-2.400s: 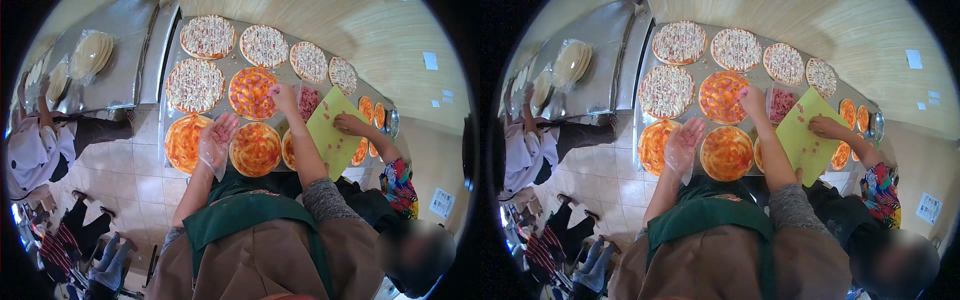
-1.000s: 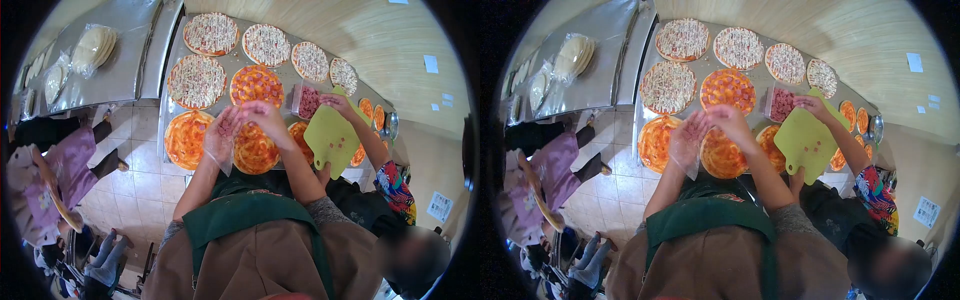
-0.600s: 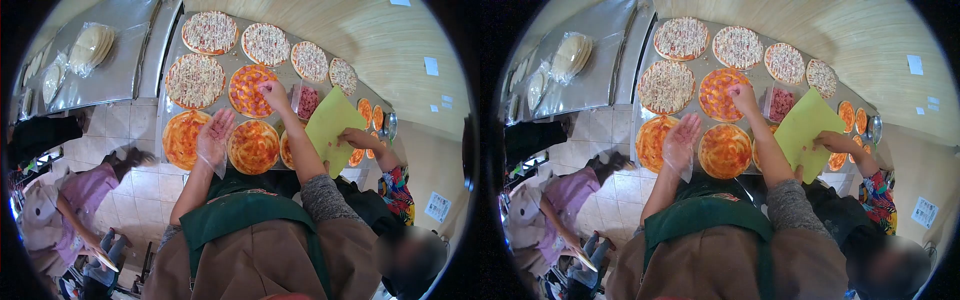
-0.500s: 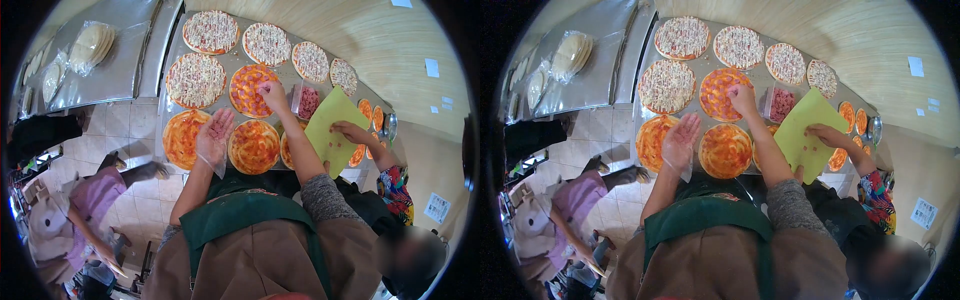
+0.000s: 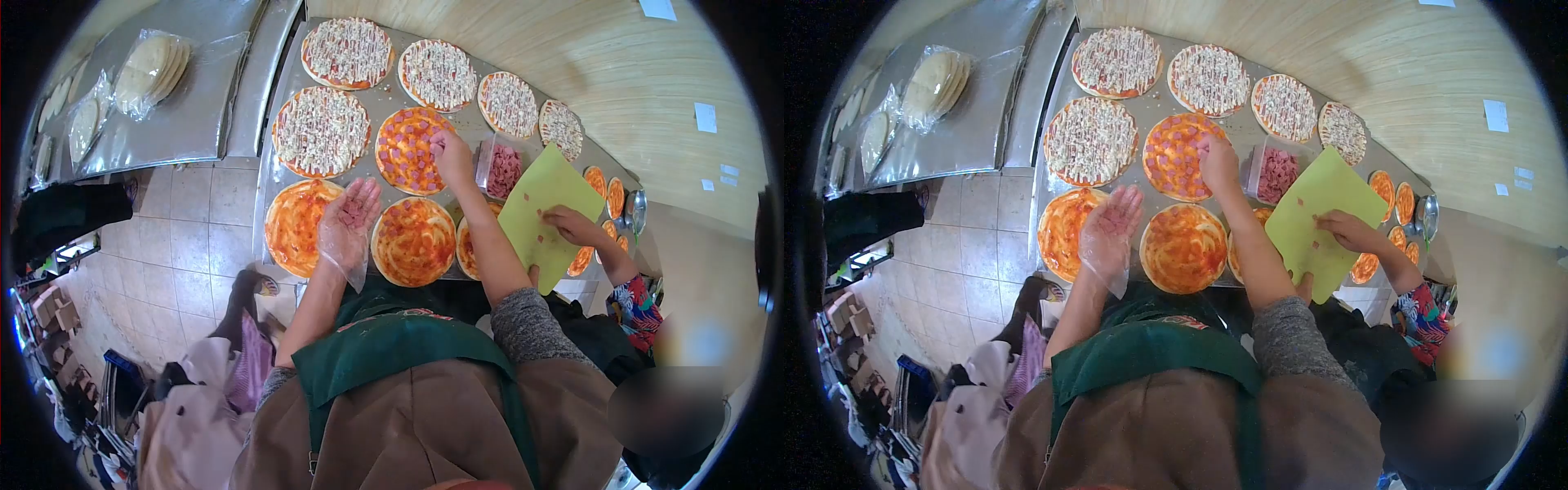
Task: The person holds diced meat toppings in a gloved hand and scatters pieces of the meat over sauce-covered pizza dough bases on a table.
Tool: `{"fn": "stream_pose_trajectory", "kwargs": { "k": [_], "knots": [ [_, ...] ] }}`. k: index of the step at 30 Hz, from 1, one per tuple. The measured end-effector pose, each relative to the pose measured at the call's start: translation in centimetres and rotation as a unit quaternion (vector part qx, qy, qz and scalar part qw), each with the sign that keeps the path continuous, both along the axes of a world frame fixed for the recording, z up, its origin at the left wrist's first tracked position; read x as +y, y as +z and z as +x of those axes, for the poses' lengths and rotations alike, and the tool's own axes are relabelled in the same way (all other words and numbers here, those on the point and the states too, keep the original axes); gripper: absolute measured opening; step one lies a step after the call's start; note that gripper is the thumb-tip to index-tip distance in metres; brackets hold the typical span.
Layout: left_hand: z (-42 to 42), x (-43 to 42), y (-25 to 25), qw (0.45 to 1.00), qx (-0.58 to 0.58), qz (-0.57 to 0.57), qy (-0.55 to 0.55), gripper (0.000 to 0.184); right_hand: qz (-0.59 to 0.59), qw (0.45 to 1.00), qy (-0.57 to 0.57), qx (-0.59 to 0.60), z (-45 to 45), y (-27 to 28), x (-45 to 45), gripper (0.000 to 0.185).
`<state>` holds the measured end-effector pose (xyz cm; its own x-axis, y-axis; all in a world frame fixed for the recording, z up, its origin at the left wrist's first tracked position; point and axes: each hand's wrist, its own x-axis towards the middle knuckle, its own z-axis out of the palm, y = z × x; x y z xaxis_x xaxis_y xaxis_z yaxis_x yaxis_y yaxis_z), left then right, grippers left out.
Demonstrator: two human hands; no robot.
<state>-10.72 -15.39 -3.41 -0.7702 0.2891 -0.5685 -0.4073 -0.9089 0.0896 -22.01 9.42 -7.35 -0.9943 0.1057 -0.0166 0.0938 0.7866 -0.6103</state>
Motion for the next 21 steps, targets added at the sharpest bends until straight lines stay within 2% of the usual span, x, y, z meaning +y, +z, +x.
{"fn": "stream_pose_trajectory", "kwargs": {
  "k": [3, 6, 9, 12, 15, 16, 18, 21],
  "knots": [
    [0.0, -0.1, 0.0, 1.000, 0.000, -0.004, -0.002, 0.045, -0.084, 0.995, -0.045, -0.042, -0.4, -0.5, 0.4, 0.010],
    [0.2, -0.1, 0.1, 1.000, 0.000, 0.004, -0.002, 0.045, -0.045, 0.998, -0.033, -0.020, -0.7, -0.4, -0.3, 0.010],
    [0.4, -0.1, 0.2, 1.000, -0.002, 0.000, 0.000, 0.045, 0.047, 0.998, 0.003, 0.036, -0.4, 0.7, -0.8, 0.010],
    [0.7, -0.5, 0.6, 1.000, -0.005, -0.009, 0.007, 0.044, 0.050, 0.997, -0.048, 0.031, -0.3, 1.8, -0.6, 0.012],
    [1.4, -1.3, 1.8, 1.000, 0.002, -0.019, 0.018, 0.044, -0.130, 0.988, -0.070, 0.050, 0.5, 1.3, 1.6, 0.016],
    [1.6, -1.8, 2.3, 0.999, 0.009, -0.023, 0.020, 0.044, -0.202, 0.973, -0.112, 0.001, 0.9, 1.9, 2.1, 0.017],
    [2.5, -3.0, 2.1, 0.999, 0.034, -0.015, 0.037, 0.044, -0.344, 0.915, -0.190, -0.092, 2.5, 3.2, 2.9, 0.018],
    [3.7, -5.1, 3.5, 0.996, 0.053, -0.027, 0.060, 0.045, -0.442, 0.864, -0.204, -0.129, 5.2, 4.7, 3.8, 0.019]
  ]
}}
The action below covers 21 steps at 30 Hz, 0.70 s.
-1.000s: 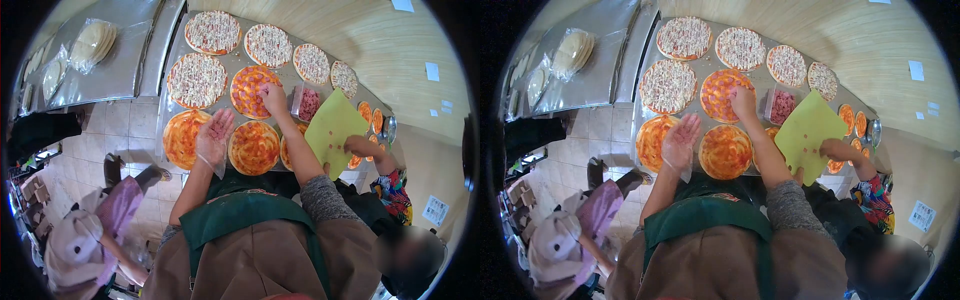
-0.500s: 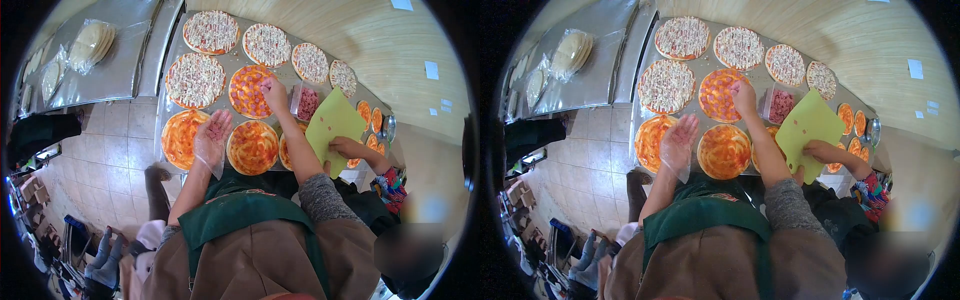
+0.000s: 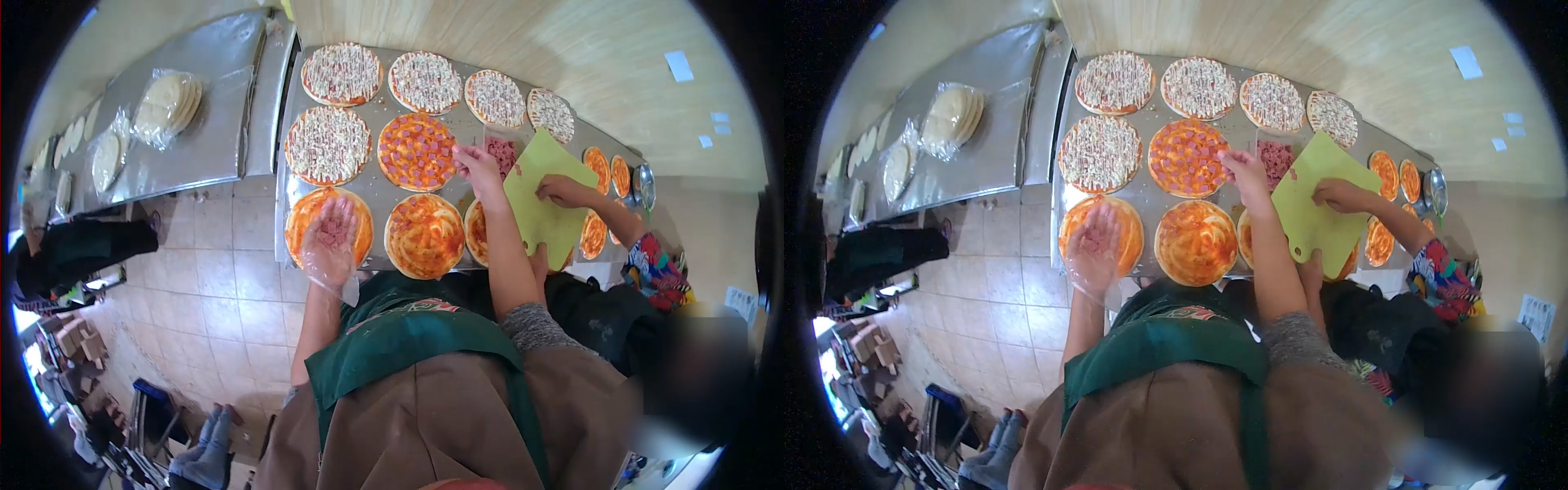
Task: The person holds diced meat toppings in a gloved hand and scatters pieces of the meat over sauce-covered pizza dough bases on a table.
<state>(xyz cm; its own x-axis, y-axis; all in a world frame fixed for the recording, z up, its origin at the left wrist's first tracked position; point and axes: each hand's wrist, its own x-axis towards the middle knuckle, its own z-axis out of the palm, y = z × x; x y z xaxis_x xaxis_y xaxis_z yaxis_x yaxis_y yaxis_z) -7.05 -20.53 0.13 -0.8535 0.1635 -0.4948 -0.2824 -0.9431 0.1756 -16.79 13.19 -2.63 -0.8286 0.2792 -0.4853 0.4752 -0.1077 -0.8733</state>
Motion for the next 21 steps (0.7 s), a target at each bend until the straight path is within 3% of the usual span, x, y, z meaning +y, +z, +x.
{"fn": "stream_pose_trajectory", "kwargs": {
  "k": [3, 6, 9, 12, 16, 21],
  "knots": [
    [1.3, -2.0, 1.0, 1.000, 0.026, 0.000, 0.015, 0.047, -0.135, 0.990, -0.003, 0.034, 3.0, 2.9, -0.6, 0.022],
    [2.7, -3.9, 0.9, 0.999, 0.024, -0.007, 0.030, 0.048, -0.040, 0.996, 0.070, 0.032, 5.3, 4.0, -0.5, 0.027],
    [4.1, -4.8, 1.2, 0.999, 0.026, -0.006, 0.041, 0.048, 0.151, 0.973, 0.168, 0.045, 5.0, 0.9, -0.4, 0.026],
    [5.5, -5.2, 1.8, 0.998, 0.033, 0.009, 0.046, 0.048, 0.392, 0.891, 0.225, 0.043, 2.9, 0.0, -1.7, 0.035],
    [7.4, -5.5, 2.5, 0.997, 0.035, 0.015, 0.072, 0.049, 0.558, 0.791, 0.239, 0.073, -0.4, -2.5, -2.6, 0.039],
    [10.3, -5.5, 2.9, 0.992, -0.016, -0.021, 0.126, 0.049, 0.557, 0.779, 0.275, 0.085, -1.7, -3.1, -3.1, 0.036]
  ]
}}
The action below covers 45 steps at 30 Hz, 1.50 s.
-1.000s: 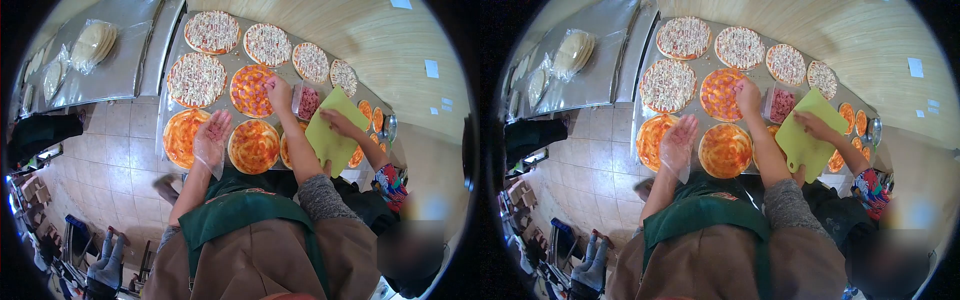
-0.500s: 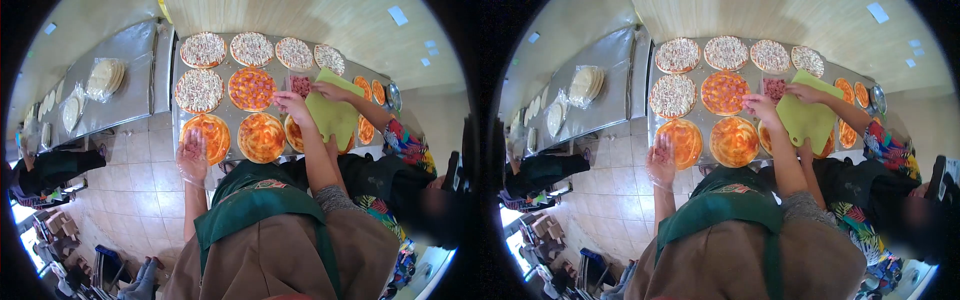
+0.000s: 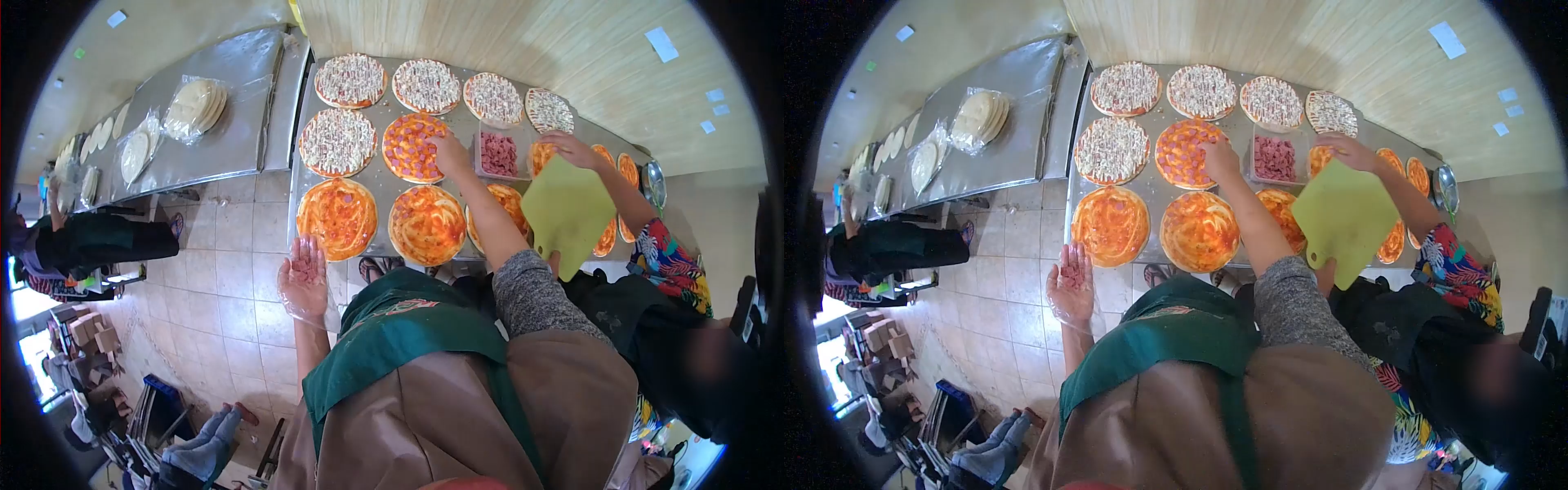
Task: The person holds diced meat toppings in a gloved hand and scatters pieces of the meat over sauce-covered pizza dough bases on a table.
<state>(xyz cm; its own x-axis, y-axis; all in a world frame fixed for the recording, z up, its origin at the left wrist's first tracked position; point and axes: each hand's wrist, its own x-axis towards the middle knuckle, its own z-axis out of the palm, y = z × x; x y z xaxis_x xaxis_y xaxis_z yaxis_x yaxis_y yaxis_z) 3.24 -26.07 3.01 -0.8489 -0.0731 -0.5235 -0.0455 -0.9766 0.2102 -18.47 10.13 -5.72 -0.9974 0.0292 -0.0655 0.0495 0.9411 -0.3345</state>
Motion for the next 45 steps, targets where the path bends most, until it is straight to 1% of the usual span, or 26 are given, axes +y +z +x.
{"fn": "stream_pose_trajectory", "kwargs": {
  "k": [1, 4, 7, 10, 13, 17, 20, 22, 25, 26, 28, 31, 33, 35, 36, 42, 44, 45],
  "knots": [
    [0.5, -0.1, 0.0, 1.000, -0.004, 0.000, 0.004, 0.049, 0.009, 1.000, 0.001, -0.011, 0.0, 0.4, -0.2, 0.035],
    [1.3, -0.2, -0.6, 1.000, -0.003, -0.009, 0.017, 0.048, 0.027, 0.999, 0.026, 0.004, 0.0, 0.0, -0.1, 0.037],
    [1.7, 0.0, -0.2, 0.999, -0.007, -0.013, 0.036, 0.048, 0.022, 0.996, 0.034, -0.074, -0.3, 0.6, 0.0, 0.040],
    [1.3, 0.7, 0.3, 0.998, -0.009, -0.012, 0.053, 0.048, 0.026, 0.999, 0.030, -0.032, -0.4, 0.6, 0.0, 0.045],
    [1.0, 1.5, 0.6, 0.999, 0.004, -0.017, 0.049, 0.048, 0.049, 0.997, 0.060, -0.032, -0.7, 0.6, 0.1, 0.046],
    [0.9, 2.0, 0.8, 0.998, 0.022, 0.012, 0.049, 0.051, 0.002, 0.999, 0.044, -0.021, -0.5, 2.4, -0.1, 0.044],
    [0.9, 2.3, 1.3, 0.998, 0.008, -0.014, 0.053, 0.049, -0.031, 0.999, 0.045, 0.001, -0.7, 1.9, 0.5, 0.040],
    [1.0, 2.1, 1.4, 0.998, 0.017, -0.004, 0.063, 0.049, -0.039, 0.998, 0.055, 0.010, -0.8, 1.0, 0.9, 0.036],
    [1.7, 1.6, 1.8, 0.997, 0.027, 0.002, 0.077, 0.049, -0.165, 0.986, 0.038, -0.005, -0.8, -0.1, 1.1, 0.023],
    [2.0, 1.4, 1.9, 0.996, 0.029, 0.003, 0.085, 0.049, -0.266, 0.963, 0.013, -0.037, -0.4, -0.5, 0.9, 0.019],
    [2.4, 0.9, 2.3, 0.995, 0.010, -0.005, 0.095, 0.048, -0.452, 0.885, -0.038, -0.106, 0.1, -1.0, -0.2, 0.014],
    [2.5, 0.3, 2.6, 0.995, -0.006, -0.024, 0.097, 0.047, -0.534, 0.824, -0.046, -0.184, 2.1, 0.5, -3.1, 0.013],
    [2.2, 0.0, 2.6, 0.996, -0.007, -0.032, 0.080, 0.047, -0.551, 0.809, -0.023, -0.203, 2.6, 0.4, -4.7, 0.015],
    [1.9, -0.4, 2.7, 0.996, -0.005, -0.025, 0.086, 0.046, -0.572, 0.794, -0.016, -0.206, 4.0, 0.6, -5.4, 0.017],
    [1.6, -0.6, 2.9, 0.996, -0.004, -0.021, 0.083, 0.046, -0.579, 0.790, -0.044, -0.195, 4.4, 0.2, -5.3, 0.017],
    [0.1, -3.2, 2.5, 0.999, -0.027, -0.004, 0.038, 0.046, -0.368, 0.924, -0.061, -0.088, 7.8, -2.3, -1.3, 0.014],
    [-0.8, -4.7, 1.7, 1.000, -0.026, 0.003, 0.013, 0.046, -0.385, 0.916, -0.081, -0.074, 8.7, -4.5, -0.9, 0.014],
    [-1.1, -5.6, 1.2, 1.000, -0.011, 0.006, 0.000, 0.046, -0.394, 0.912, -0.091, -0.067, 9.2, -4.5, -1.1, 0.013]
  ]
}}
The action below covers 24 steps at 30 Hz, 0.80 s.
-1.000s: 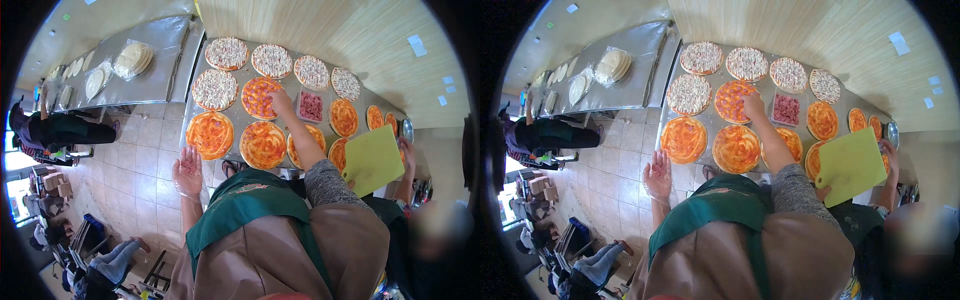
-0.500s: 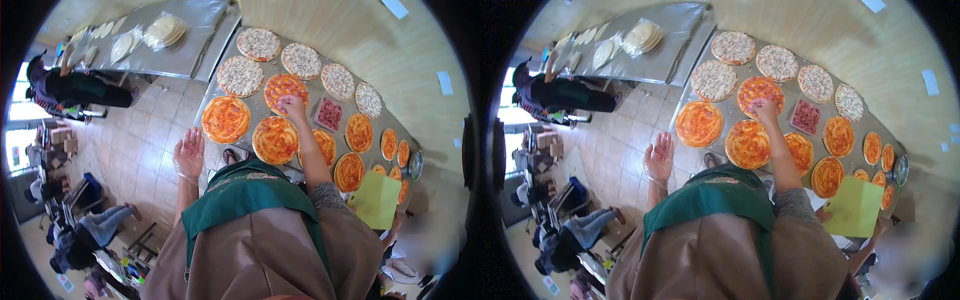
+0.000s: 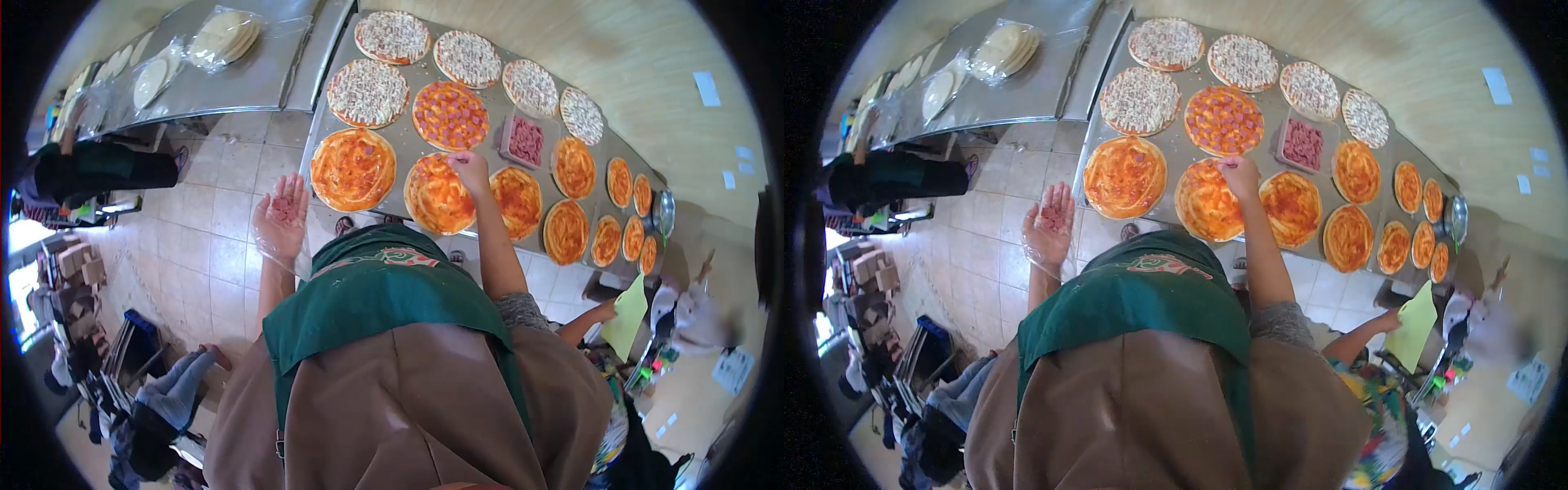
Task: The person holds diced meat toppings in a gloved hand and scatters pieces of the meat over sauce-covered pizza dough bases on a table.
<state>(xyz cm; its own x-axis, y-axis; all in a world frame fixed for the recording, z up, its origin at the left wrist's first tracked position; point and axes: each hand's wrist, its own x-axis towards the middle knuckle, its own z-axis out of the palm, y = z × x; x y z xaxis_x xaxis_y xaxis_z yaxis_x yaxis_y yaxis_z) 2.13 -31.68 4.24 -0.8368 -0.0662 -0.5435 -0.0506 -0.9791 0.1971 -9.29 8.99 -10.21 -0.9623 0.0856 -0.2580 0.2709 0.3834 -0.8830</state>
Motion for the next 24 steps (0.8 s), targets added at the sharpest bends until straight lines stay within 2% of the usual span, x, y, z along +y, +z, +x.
{"fn": "stream_pose_trajectory", "kwargs": {
  "k": [3, 6, 12, 15, 21, 24],
  "knots": [
    [-1.2, -2.3, -0.4, 1.000, 0.022, 0.001, -0.018, 0.046, 0.080, 0.995, -0.053, 0.022, 0.5, 0.6, -0.3, 0.013],
    [-1.5, -4.4, -0.2, 0.998, 0.060, 0.012, -0.025, 0.046, 0.093, 0.992, -0.082, 0.013, -0.1, 0.5, 0.0, 0.010],
    [-1.1, -5.3, -0.7, 0.997, 0.073, 0.028, 0.011, 0.049, 0.208, 0.978, 0.005, 0.031, -1.6, 0.4, -1.0, 0.008],
    [-0.2, -4.0, -0.7, 0.996, 0.073, 0.035, 0.039, 0.049, 0.276, 0.961, 0.006, 0.005, -2.6, 0.0, -1.3, 0.007],
    [1.8, -0.4, -0.2, 0.997, 0.019, 0.018, 0.066, 0.050, 0.329, 0.943, 0.053, -0.015, -2.8, 3.4, -1.1, 0.012],
    [2.1, 0.5, 0.2, 0.997, 0.015, 0.007, 0.070, 0.050, 0.222, 0.973, 0.041, 0.051, -2.5, 4.4, -0.9, 0.011]
  ]
}}
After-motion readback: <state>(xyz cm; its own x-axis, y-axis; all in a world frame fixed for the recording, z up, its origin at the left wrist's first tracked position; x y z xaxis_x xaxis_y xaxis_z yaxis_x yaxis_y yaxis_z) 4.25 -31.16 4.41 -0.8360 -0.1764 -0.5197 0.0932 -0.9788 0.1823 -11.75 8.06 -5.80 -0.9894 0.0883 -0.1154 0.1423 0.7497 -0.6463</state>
